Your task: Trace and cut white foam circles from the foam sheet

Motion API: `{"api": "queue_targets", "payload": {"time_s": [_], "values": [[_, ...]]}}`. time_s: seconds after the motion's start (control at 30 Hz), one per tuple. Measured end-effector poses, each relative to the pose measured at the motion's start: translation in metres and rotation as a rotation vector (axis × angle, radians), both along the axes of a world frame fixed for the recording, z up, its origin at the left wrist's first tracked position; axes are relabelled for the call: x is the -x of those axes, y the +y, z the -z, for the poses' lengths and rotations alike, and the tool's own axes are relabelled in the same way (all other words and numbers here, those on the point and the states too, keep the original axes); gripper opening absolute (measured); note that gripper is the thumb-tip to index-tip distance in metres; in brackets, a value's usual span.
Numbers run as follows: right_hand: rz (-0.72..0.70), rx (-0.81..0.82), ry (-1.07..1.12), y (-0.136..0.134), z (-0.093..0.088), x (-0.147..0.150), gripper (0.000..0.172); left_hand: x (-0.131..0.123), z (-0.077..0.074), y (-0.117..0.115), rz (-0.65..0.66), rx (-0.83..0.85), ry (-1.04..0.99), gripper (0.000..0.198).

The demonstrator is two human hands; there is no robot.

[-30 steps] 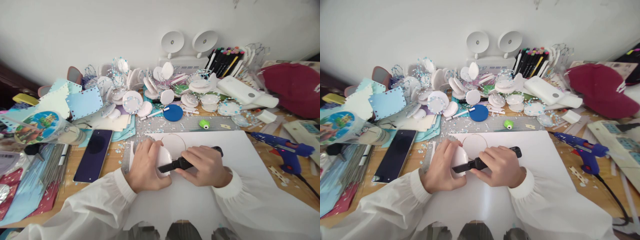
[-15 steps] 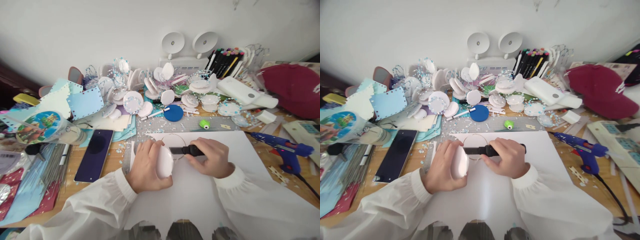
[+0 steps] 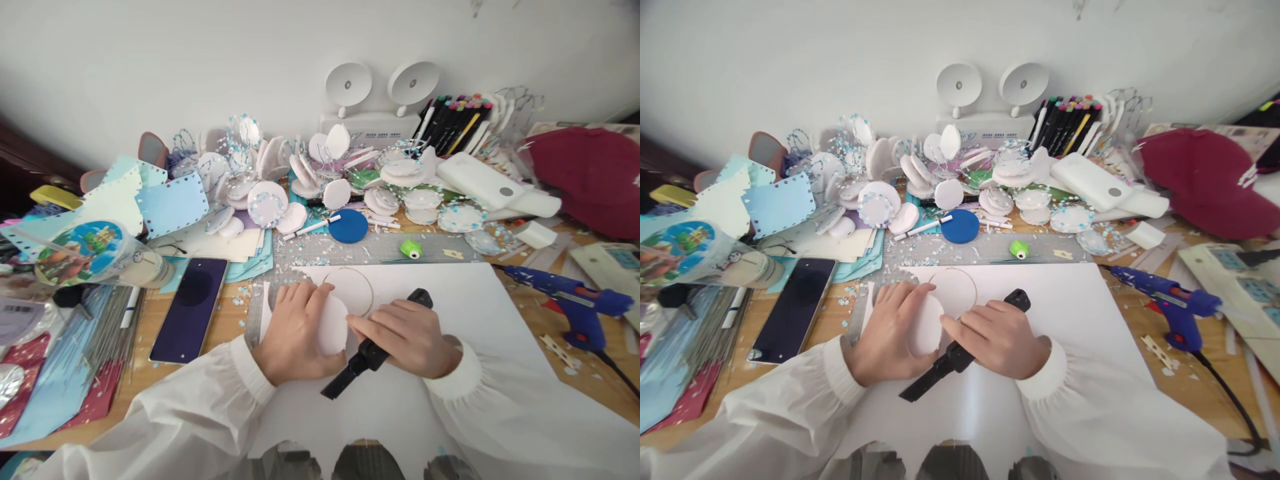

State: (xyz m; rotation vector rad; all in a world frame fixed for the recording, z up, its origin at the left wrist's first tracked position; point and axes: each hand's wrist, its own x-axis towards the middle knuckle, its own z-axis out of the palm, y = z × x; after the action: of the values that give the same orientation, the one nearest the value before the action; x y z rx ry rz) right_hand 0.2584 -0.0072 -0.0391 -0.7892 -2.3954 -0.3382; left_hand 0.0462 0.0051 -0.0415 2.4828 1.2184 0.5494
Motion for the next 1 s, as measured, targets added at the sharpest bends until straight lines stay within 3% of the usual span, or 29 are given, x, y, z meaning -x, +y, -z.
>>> {"api": "queue_targets", "payload": {"time_s": [0.17,0.57,0.73,1.0], "values": [[0.030,0.033,-0.001,0.000,0.000,0.003,0.006,-0.001,-0.002,0.002,0.017,0.015,-0.003,0.072],[0.072,0.061,0.079,-0.002,0.001,0.009,0.011,0.000,0.002,0.004,0.055,-0.041,-0.035,0.069],[0.093,0.078,0.108,-0.003,0.002,0.011,0.014,0.000,0.002,0.005,0.078,-0.049,-0.038,0.076],[0.319,0.193,0.316,0.004,0.005,-0.005,0.018,0.000,-0.003,0.001,0.078,0.045,-0.056,0.076]]}}
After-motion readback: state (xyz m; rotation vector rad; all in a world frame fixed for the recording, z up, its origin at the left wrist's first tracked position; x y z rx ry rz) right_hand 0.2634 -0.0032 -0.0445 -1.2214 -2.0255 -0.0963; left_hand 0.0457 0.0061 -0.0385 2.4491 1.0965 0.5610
